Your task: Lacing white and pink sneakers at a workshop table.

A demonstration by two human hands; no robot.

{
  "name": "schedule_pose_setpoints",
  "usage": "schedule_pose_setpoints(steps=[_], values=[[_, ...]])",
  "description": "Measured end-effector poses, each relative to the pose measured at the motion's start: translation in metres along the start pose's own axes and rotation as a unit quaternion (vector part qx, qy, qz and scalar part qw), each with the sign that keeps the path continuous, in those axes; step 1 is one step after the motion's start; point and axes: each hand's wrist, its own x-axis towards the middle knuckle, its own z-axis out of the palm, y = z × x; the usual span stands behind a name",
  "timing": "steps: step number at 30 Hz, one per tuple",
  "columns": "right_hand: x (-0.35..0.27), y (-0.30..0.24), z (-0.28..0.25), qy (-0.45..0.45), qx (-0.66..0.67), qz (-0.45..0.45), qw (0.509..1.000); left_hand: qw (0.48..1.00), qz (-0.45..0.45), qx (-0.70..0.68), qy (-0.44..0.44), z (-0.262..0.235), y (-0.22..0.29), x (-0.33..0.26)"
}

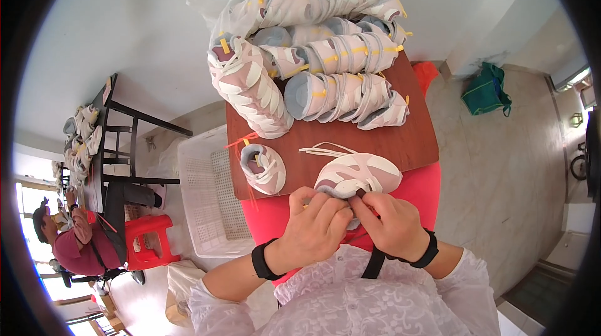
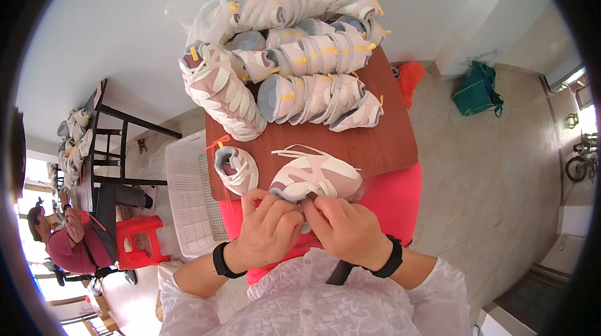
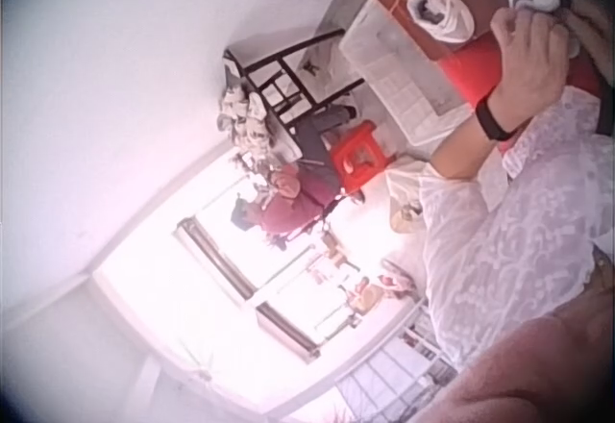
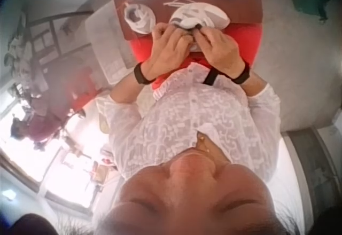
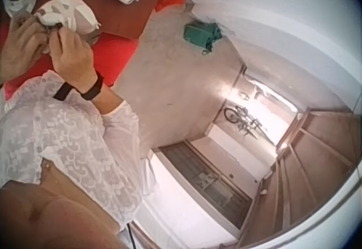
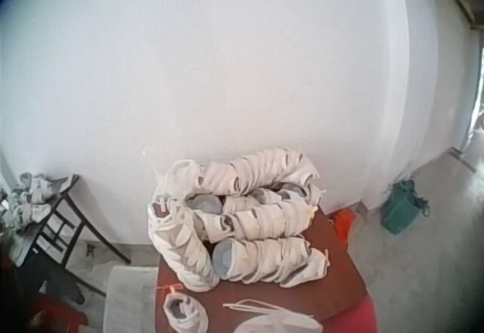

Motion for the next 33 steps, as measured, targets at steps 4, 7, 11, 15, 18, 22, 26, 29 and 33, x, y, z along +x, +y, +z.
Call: schedule_pose_setpoints(steps=[4,7,11,15,18,22,26,29,33], values=[[-0.001,-0.003,-0.001,-0.026,0.011,0.049,0.998,1.0,0.01,-0.005,0.005,0.001,-0.002,0.0],[-0.006,-0.001,0.005,0.008,0.051,0.046,0.998,1.0,0.001,-0.008,0.024,0.002,0.0,-0.002],[-0.017,-0.005,0.013,0.062,0.061,0.055,0.995,0.999,0.002,0.0,0.04,0.0,0.008,-0.005],[-0.023,-0.007,0.019,0.081,0.084,0.068,0.991,0.997,0.004,0.016,0.069,0.006,0.012,-0.015],[-0.023,-0.004,0.02,0.093,0.125,0.05,0.986,0.997,0.002,0.043,0.068,0.006,0.011,-0.022],[-0.022,-0.002,0.018,0.077,0.192,0.034,0.978,0.996,0.004,0.031,0.079,0.005,0.012,-0.024],[-0.026,0.001,0.019,0.078,0.224,0.016,0.971,0.997,0.018,0.01,0.071,0.002,0.009,-0.022],[-0.024,0.0,0.015,0.066,0.232,0.011,0.97,0.997,0.048,-0.034,0.044,-0.004,0.004,-0.014],[-0.025,-0.001,0.012,0.059,0.26,0.028,0.963,0.996,0.073,-0.042,0.017,-0.011,0.003,-0.014]])
